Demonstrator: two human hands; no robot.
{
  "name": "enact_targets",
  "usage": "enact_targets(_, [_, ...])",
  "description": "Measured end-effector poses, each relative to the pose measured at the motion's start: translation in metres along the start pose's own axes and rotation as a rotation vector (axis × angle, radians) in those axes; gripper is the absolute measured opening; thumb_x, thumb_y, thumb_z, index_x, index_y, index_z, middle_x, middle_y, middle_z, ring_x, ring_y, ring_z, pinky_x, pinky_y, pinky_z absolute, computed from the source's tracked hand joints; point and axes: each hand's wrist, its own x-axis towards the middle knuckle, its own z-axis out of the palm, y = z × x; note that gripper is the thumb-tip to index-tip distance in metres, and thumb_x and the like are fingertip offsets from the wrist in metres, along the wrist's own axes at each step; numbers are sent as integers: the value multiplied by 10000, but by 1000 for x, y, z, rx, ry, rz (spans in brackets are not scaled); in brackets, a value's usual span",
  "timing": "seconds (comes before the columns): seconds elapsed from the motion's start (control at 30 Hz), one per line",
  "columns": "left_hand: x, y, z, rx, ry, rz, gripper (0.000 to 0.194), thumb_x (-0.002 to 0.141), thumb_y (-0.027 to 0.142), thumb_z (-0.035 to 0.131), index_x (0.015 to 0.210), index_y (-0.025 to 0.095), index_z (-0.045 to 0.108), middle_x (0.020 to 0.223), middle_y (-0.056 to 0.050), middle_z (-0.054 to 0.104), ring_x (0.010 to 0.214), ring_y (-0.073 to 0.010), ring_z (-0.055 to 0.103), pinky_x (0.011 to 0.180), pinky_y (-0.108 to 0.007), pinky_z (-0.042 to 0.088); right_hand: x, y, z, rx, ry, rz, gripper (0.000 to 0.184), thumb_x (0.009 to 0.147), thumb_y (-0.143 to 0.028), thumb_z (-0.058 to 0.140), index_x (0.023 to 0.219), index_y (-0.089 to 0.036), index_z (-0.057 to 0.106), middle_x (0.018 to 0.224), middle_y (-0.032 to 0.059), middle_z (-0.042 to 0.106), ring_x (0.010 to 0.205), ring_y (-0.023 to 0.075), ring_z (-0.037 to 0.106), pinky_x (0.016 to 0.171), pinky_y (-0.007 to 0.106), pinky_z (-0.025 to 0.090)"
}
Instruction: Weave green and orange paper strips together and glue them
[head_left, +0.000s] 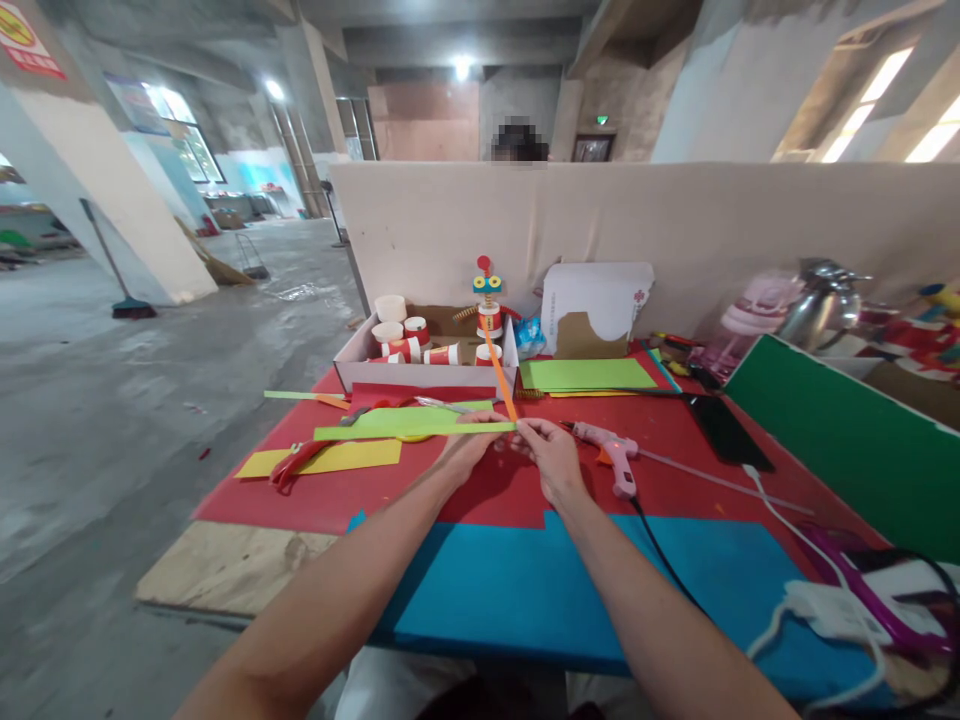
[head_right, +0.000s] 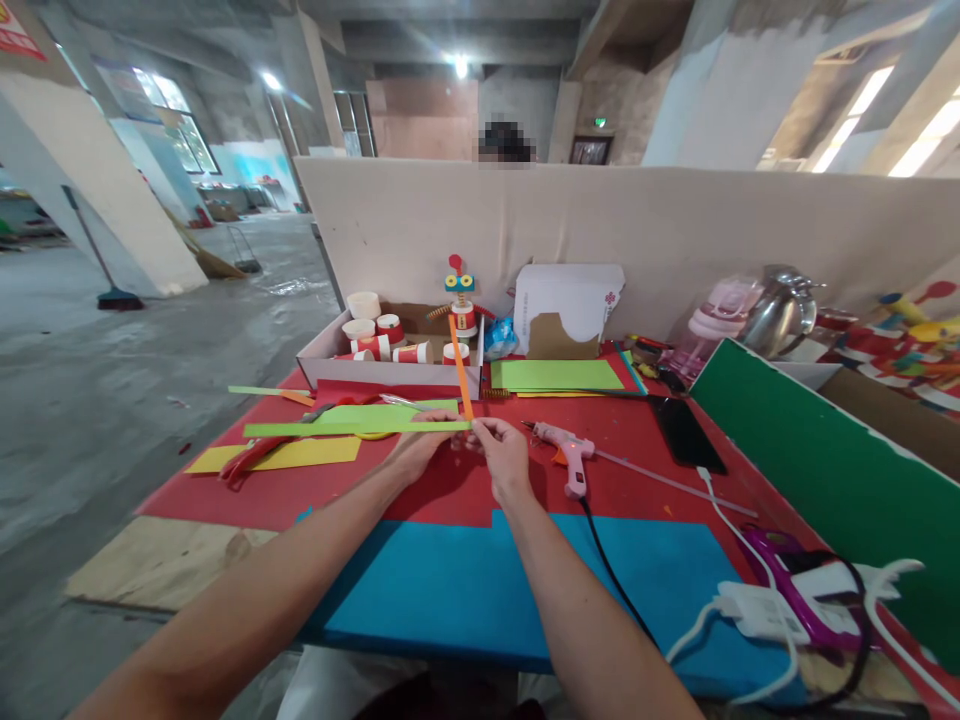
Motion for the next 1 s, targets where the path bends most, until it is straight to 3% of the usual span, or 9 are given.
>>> enact_targets(0.07, [-1,1,-1,-7,-43,37,123,606,213,692,709,155,658,615,-29,621,554,-118,535,547,-247,438,-1,-3,0,-24,20,-58,253,563,-372,764,697,-173,684,583,-14,655,551,116,589,603,249,498])
enact_targets(0.17, [-2,1,-1,-24,-124,43,285,570,206,726,845,158,670,760,-47,670,697,-157,603,648,-264,480,-2,-7,1,-100,34,-167,215,616,-370,728,711,-182,684,603,-12,664,588,127,601,633,251,490])
enact_targets(0.23, [-2,-1,0,-17,-102,31,328,576,257,753,876,157,665,802,-57,675,726,-167,615,671,-274,489,-3,-7,2,-127,21,-182,203,624,-369,719,703,-186,681,607,-11,668,590,134,608,634,256,492])
enact_targets(0.43, [2,-3,-1,-12,37,26,231,591,302,747,738,157,644,698,-34,644,623,-129,576,627,-264,483,-3,-1,3,-5,-97,10,223,564,-337,769,687,-184,663,595,-10,669,562,133,625,625,270,530])
enact_targets(0.63, [1,1,-2,20,-34,22,189,596,245,720,739,140,654,707,-40,647,622,-118,568,620,-255,475,-1,-2,-1,73,-142,211,292,512,-305,826,712,-157,673,584,5,673,558,127,649,625,252,549])
enact_targets(0.77, [1,-1,-2,-23,-18,31,248,584,264,738,762,147,612,690,-18,626,615,-115,566,611,-251,467,-1,-3,-2,68,-138,178,294,510,-314,833,695,-152,672,570,6,667,551,141,658,632,268,558])
enact_targets(1.0, [2,0,-4,-40,21,37,291,592,349,737,640,141,538,576,13,544,533,-91,498,528,-224,406,-5,-7,1,119,-135,175,344,439,-341,861,652,-162,658,589,1,675,566,134,656,655,264,567])
